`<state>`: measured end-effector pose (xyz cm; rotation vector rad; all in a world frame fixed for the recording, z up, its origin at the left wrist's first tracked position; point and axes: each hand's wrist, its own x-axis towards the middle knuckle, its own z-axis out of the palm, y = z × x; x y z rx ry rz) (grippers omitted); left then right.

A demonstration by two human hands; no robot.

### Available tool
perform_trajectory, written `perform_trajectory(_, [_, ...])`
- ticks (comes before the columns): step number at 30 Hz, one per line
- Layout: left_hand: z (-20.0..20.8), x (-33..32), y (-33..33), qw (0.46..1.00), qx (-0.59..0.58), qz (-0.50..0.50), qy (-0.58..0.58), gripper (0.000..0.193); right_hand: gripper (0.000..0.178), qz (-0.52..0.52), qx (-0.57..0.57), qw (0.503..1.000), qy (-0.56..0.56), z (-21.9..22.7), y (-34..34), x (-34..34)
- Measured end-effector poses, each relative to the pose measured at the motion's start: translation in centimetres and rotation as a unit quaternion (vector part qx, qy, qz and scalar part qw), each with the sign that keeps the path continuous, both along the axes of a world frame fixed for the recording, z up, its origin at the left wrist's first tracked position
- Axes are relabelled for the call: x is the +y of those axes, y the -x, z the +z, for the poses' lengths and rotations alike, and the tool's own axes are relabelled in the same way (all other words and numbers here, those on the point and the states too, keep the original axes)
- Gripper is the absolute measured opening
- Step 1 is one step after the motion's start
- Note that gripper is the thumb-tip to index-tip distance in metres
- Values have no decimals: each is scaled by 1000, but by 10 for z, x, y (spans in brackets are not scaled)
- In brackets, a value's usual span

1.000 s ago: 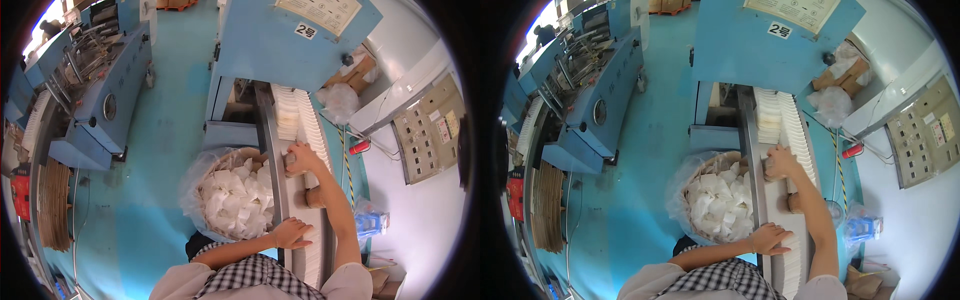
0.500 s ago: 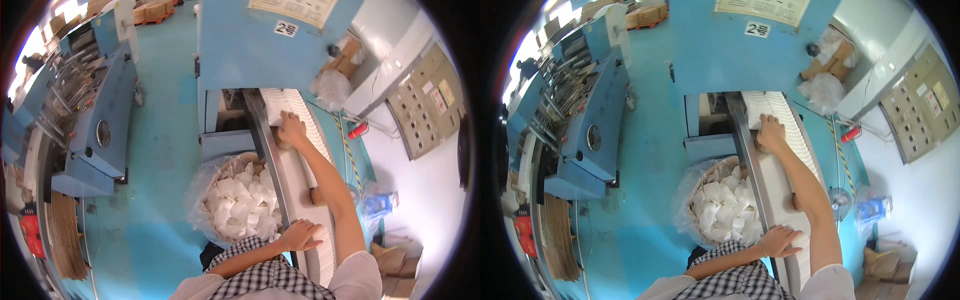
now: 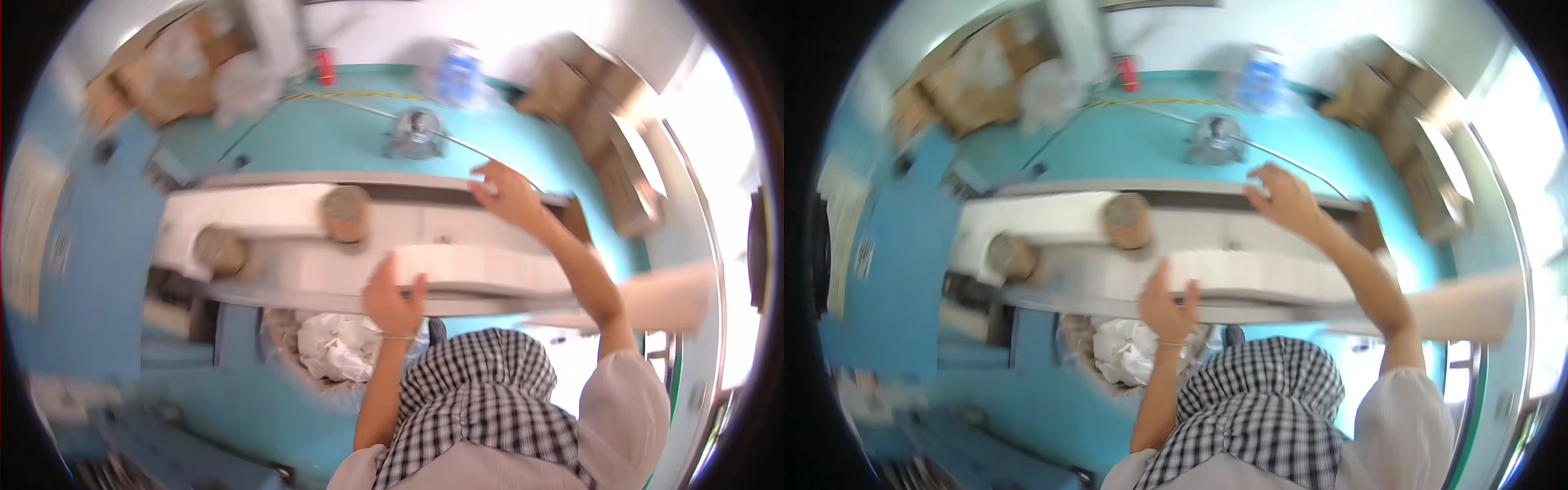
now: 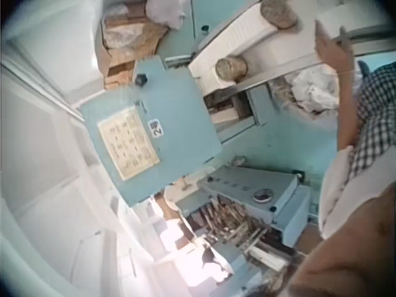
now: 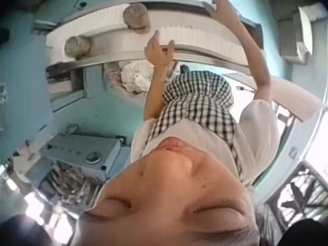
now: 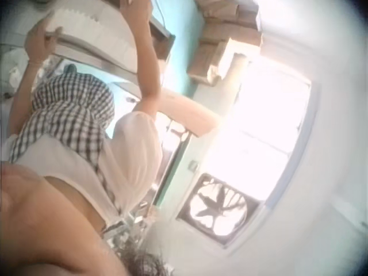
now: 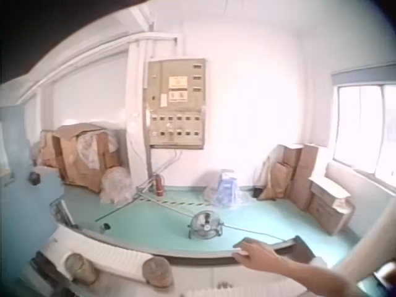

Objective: The person collects stacks of folded paper napkins from a machine, carries them to another workstation, and separates and places smaller stacks onto a packaging conveyor belt.

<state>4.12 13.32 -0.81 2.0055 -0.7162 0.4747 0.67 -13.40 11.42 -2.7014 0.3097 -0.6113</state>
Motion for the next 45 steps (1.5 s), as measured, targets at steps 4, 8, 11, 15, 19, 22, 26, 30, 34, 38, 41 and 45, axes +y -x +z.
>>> perform_trajectory(4, [13, -3, -3, 977, 155, -82, 123, 64, 44, -263, 23, 965, -9, -4, 148, -121])
perform_trajectory(8, [33, -11, -8, 971, 186, -144, 34, 74, 76, -346, 135, 914, -164, -27, 265, -122])
perform_trajectory(11, [54, -14, 3, 976, 61, -160, -134, 89, 85, -265, 156, 934, -180, -27, 286, -80])
perform_trajectory(15, [68, -32, 18, 935, 70, -146, -317, 102, 107, -338, 208, 912, -101, -29, 291, -60])
perform_trajectory(19, [67, -47, 20, 923, 103, -132, -345, 107, 107, -286, 129, 914, -258, -51, 306, -77])
perform_trajectory(22, [61, -47, 8, 921, 106, -165, -337, 109, 111, -285, 155, 934, -153, -37, 294, -37])
perform_trajectory(26, [68, -69, 27, 910, 137, -178, -348, 113, 122, -302, 212, 925, -95, -28, 285, -30])
perform_trajectory(30, [67, -84, 36, 902, 151, -145, -377, 108, 124, -251, 262, 927, -95, -48, 279, -48])
perform_trajectory(34, [60, -86, 33, 903, 135, -131, -387, 95, 96, -281, 186, 941, -29, -63, 267, -25])
perform_trajectory(38, [59, -76, 35, 910, 137, -118, -374, 90, 87, -276, 138, 949, -61, -63, 268, -24])
perform_trajectory(41, [64, -67, 38, 910, 107, -117, -382, 90, 80, -287, 115, 948, -76, -51, 272, -15])
perform_trajectory(45, [99, -65, 58, 946, 20, -110, -306, 94, 80, -306, 41, 947, -90, -11, 294, -4])
